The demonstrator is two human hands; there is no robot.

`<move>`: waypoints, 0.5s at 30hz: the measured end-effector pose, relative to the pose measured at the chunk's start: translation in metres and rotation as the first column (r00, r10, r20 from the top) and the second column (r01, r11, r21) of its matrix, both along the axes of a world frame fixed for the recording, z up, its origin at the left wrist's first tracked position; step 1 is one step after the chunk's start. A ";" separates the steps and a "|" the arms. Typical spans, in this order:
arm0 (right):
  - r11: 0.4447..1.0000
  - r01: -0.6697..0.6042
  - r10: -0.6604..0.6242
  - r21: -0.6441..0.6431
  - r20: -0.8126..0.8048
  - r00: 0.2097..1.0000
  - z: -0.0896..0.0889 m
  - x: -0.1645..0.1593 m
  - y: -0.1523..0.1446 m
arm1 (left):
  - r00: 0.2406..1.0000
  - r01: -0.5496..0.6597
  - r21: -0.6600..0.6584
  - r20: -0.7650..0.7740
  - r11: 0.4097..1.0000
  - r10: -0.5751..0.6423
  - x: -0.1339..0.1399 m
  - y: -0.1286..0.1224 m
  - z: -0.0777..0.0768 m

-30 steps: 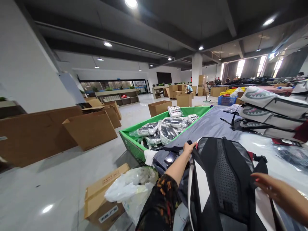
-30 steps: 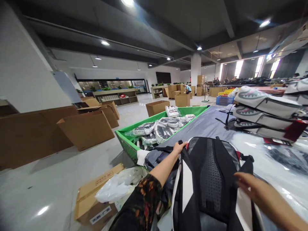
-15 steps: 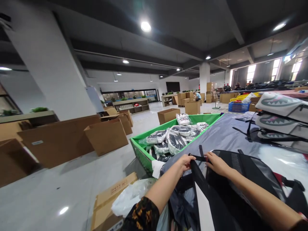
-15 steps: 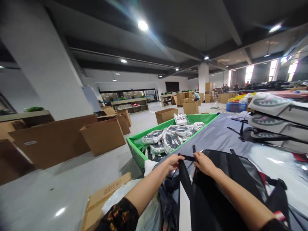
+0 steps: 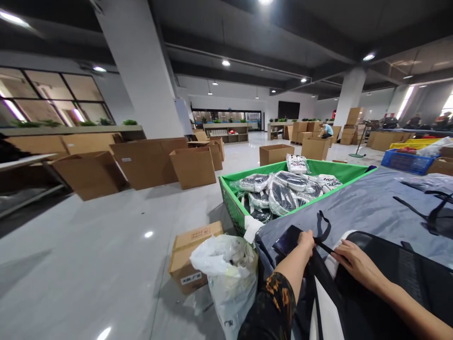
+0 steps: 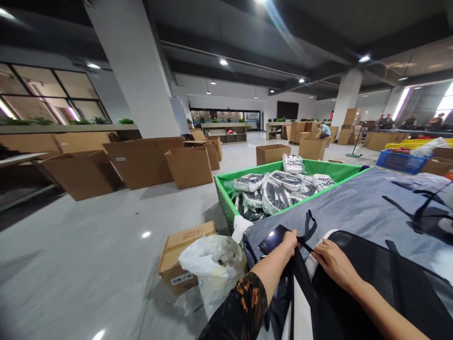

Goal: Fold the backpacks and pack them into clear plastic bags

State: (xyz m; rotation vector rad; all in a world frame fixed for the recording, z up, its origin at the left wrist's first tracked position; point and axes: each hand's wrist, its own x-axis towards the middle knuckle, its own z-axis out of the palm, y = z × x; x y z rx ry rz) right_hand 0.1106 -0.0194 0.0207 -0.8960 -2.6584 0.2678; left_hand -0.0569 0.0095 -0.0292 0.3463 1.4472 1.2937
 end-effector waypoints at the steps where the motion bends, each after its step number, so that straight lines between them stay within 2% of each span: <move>1: 1.000 -0.005 0.004 -0.031 -0.020 1.000 0.001 0.005 0.001 | 1.000 0.007 -0.008 0.012 1.000 -0.007 -0.001 0.001 0.002; 3: 0.993 0.056 -0.059 -0.102 -0.023 0.998 0.005 0.010 0.006 | 0.998 0.043 0.020 0.036 0.999 -0.044 -0.006 -0.001 0.009; 5: 0.973 0.170 -0.177 -0.157 -0.031 0.984 0.011 0.006 0.014 | 0.991 0.110 0.103 0.064 0.989 -0.117 -0.013 -0.007 0.022; 7: 0.951 0.259 -0.270 -0.167 -0.050 0.962 0.020 -0.005 0.026 | 0.975 0.184 0.231 0.083 0.955 -0.208 -0.019 -0.015 0.041; 10: 0.955 0.275 -0.285 -0.115 -0.084 0.955 0.044 -0.023 0.043 | 0.953 0.250 0.426 0.051 0.869 -0.299 -0.021 -0.028 0.075; 12: 0.963 0.260 -0.266 -0.067 -0.118 0.957 0.064 -0.024 0.049 | 0.954 0.254 0.508 0.006 0.823 -0.298 -0.018 -0.035 0.096; 15: 0.966 0.258 -0.250 0.028 -0.172 0.953 0.085 0.002 0.052 | 0.971 0.238 0.659 -0.157 0.713 -0.179 -0.011 -0.036 0.117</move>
